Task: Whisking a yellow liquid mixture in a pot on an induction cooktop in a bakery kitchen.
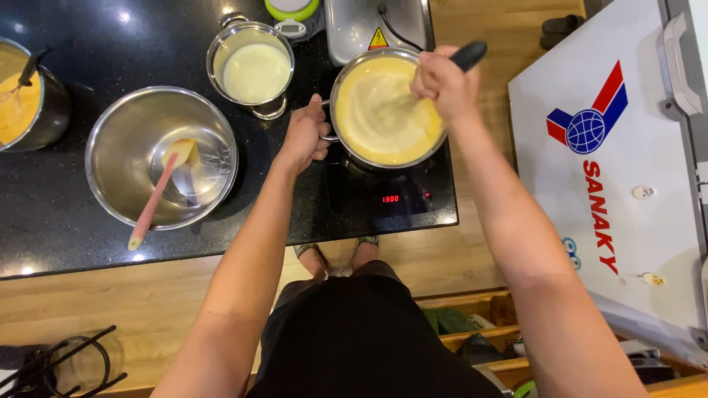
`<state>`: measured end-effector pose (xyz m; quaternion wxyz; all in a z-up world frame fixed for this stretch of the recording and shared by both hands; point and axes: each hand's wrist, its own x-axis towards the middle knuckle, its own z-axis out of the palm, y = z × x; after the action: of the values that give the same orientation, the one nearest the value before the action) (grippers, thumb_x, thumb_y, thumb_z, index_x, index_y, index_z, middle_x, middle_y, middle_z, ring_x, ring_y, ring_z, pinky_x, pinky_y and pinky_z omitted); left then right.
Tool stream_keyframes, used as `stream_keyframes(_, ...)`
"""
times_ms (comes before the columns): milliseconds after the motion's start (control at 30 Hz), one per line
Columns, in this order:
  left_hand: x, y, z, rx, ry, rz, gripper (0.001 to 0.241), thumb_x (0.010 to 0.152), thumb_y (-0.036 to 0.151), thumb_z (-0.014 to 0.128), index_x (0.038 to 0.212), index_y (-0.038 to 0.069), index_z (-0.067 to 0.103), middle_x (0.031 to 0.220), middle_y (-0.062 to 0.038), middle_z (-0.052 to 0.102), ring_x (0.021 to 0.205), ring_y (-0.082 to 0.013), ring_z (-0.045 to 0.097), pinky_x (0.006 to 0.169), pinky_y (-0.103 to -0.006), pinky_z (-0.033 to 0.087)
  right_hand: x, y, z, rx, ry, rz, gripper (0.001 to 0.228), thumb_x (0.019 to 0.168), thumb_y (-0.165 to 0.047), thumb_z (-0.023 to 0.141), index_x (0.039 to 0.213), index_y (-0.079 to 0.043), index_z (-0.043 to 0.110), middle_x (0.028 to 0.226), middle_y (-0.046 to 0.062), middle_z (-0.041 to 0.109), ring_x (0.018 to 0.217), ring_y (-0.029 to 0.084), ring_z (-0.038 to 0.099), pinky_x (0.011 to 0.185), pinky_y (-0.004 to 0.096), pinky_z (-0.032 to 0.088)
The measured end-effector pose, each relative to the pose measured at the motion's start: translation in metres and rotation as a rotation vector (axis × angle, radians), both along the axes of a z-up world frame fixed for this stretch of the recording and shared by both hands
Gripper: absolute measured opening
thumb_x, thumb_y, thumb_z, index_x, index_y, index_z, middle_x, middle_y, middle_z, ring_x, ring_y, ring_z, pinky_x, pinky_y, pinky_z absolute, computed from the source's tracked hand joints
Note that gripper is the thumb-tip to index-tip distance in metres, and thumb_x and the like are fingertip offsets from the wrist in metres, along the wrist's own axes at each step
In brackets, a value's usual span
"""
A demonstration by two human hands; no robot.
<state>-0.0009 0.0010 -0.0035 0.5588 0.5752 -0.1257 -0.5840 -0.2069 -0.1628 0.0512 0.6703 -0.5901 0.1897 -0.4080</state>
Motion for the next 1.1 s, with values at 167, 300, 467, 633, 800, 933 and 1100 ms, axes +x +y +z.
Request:
stream_keyframes(167,-0.003,-0.001,0.005,0.004,-0.009,0.024,0.044,0.102,0.054,0.043,0.076,0.020,0.032,0.060,0.005,0.025,0.042,-0.0067,0.015,0.035,-0.0253,0.012,0.007,-0.003,0.005,-0.034,-0.038,-0.424,0.031,0.085,-0.005,0.071,0.066,-0.011,0.047,0.046,0.007,0.044,0.037,0.021,0.045,0.040,0.037,0.035)
stream_keyframes(300,-0.002,0.002,0.006,0.023,-0.013,0.018,0.045,0.102,0.054,0.043,0.075,0.021,0.029,0.061,0.005,0.022,0.044,-0.0074,0.013,0.037,-0.0259,0.011,0.010,0.014,0.001,0.245,-0.052,-0.049,0.052,0.088,-0.001,0.065,0.051,-0.016,0.032,0.044,-0.003,0.024,0.036,0.013,0.025,0.041,0.031,0.026)
stream_keyframes(467,-0.002,0.001,0.006,0.004,-0.004,0.026,0.045,0.102,0.054,0.044,0.074,0.021,0.030,0.060,0.005,0.022,0.043,-0.0071,0.013,0.036,-0.0258,0.011,0.008,0.003,0.007,0.085,-0.084,-0.492,0.031,0.081,0.000,0.070,0.076,-0.011,0.041,0.056,0.004,0.042,0.041,0.015,0.038,0.036,0.033,0.031)
stream_keyframes(633,0.000,0.000,0.004,0.014,-0.010,0.021,0.046,0.102,0.054,0.044,0.074,0.021,0.030,0.060,0.005,0.022,0.043,-0.0074,0.014,0.036,-0.0257,0.011,0.002,0.001,-0.006,0.205,-0.084,-0.122,0.053,0.092,0.007,0.058,0.051,-0.017,0.033,0.045,-0.004,0.032,0.037,0.010,0.028,0.041,0.026,0.025)
stream_keyframes(800,-0.002,-0.002,-0.001,0.006,0.011,0.035,0.045,0.101,0.055,0.045,0.075,0.021,0.030,0.061,0.005,0.020,0.043,-0.0063,0.013,0.036,-0.0249,0.009,0.001,0.006,-0.005,-0.016,-0.184,-0.523,0.035,0.084,-0.011,0.074,0.060,-0.015,0.049,0.047,-0.001,0.041,0.039,0.016,0.042,0.042,0.033,0.039)
stream_keyframes(933,-0.001,0.000,0.002,0.014,0.005,0.012,0.045,0.101,0.055,0.043,0.076,0.021,0.029,0.061,0.005,0.019,0.044,-0.0065,0.013,0.037,-0.0251,0.009,-0.002,0.003,-0.003,0.269,-0.079,-0.210,0.052,0.090,0.004,0.065,0.055,-0.017,0.032,0.045,-0.004,0.029,0.036,0.012,0.028,0.039,0.030,0.026)
stream_keyframes(1100,-0.003,0.000,0.005,-0.003,0.014,0.032,0.046,0.102,0.053,0.044,0.074,0.021,0.028,0.061,0.006,0.019,0.044,-0.0065,0.012,0.036,-0.0247,0.010,0.005,0.004,-0.007,0.028,-0.199,-0.544,0.029,0.082,-0.009,0.074,0.063,-0.015,0.053,0.053,0.002,0.048,0.043,0.017,0.046,0.037,0.035,0.033)
